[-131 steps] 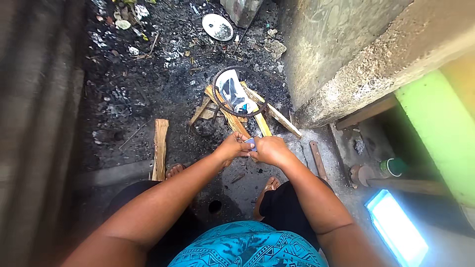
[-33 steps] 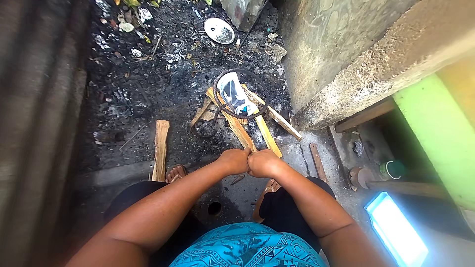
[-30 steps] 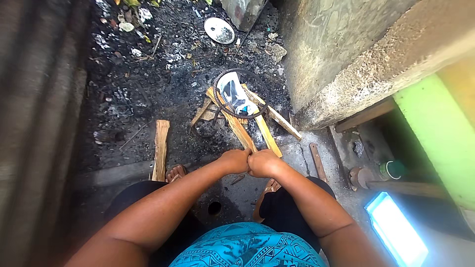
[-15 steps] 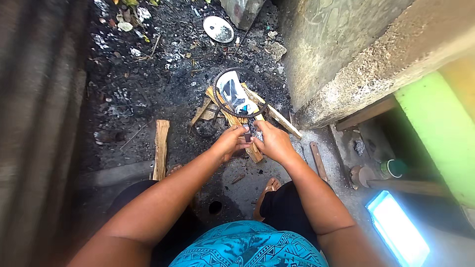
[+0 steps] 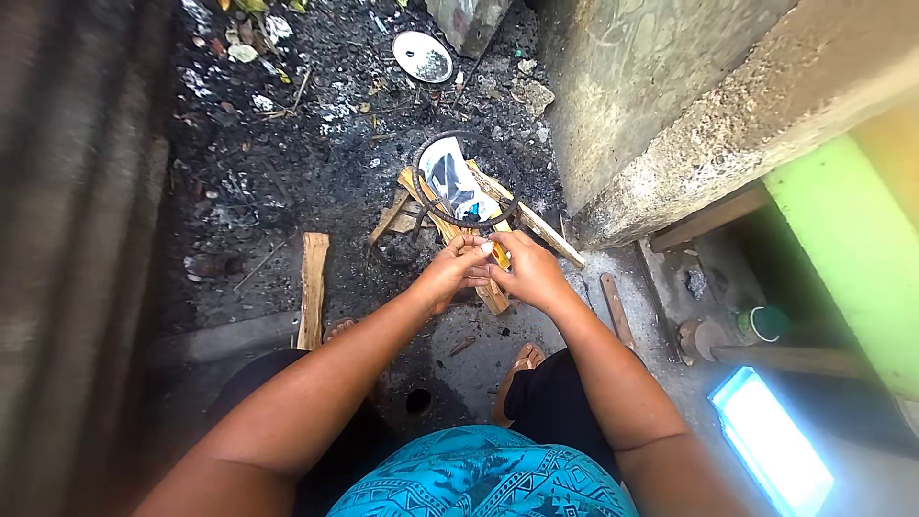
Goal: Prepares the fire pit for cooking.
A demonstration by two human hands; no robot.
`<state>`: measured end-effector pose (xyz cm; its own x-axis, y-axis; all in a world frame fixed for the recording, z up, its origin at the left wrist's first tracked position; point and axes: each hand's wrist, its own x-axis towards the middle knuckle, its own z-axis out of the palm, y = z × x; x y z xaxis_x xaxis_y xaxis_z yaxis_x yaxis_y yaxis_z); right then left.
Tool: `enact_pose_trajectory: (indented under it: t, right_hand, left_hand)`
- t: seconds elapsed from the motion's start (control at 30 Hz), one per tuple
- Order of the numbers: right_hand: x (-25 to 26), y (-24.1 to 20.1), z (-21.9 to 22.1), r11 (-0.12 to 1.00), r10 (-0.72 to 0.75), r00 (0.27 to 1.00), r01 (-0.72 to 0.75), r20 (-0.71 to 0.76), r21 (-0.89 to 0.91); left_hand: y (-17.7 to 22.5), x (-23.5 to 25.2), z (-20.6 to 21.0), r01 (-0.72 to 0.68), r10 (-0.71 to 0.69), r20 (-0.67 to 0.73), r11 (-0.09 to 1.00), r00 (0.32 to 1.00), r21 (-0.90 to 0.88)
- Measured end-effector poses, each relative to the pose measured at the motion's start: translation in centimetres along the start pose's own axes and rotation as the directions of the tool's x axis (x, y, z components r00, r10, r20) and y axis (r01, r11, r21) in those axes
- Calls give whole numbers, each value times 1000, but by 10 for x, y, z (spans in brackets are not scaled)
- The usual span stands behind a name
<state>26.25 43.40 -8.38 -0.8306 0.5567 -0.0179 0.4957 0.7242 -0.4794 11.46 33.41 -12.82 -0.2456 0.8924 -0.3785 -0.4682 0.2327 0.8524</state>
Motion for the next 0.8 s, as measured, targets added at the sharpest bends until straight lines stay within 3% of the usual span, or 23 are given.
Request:
enact_pose_trajectory:
  t: [0.3, 0.57, 0.8]
  right_hand:
    - [0, -3, 2, 1000, -6, 1000, 6, 21, 27]
    - [-1, -2, 1, 997, -52, 998, 54, -29, 57]
    - [-1, -3, 3, 993, -99, 995, 101, -34, 53]
  left_hand:
    - [-3, -1, 2, -92, 92, -1, 993, 996, -75]
    - [6, 2, -1, -134, 109, -141, 974, 984, -184]
    - [1, 4, -2, -204, 183, -121, 958, 976, -202]
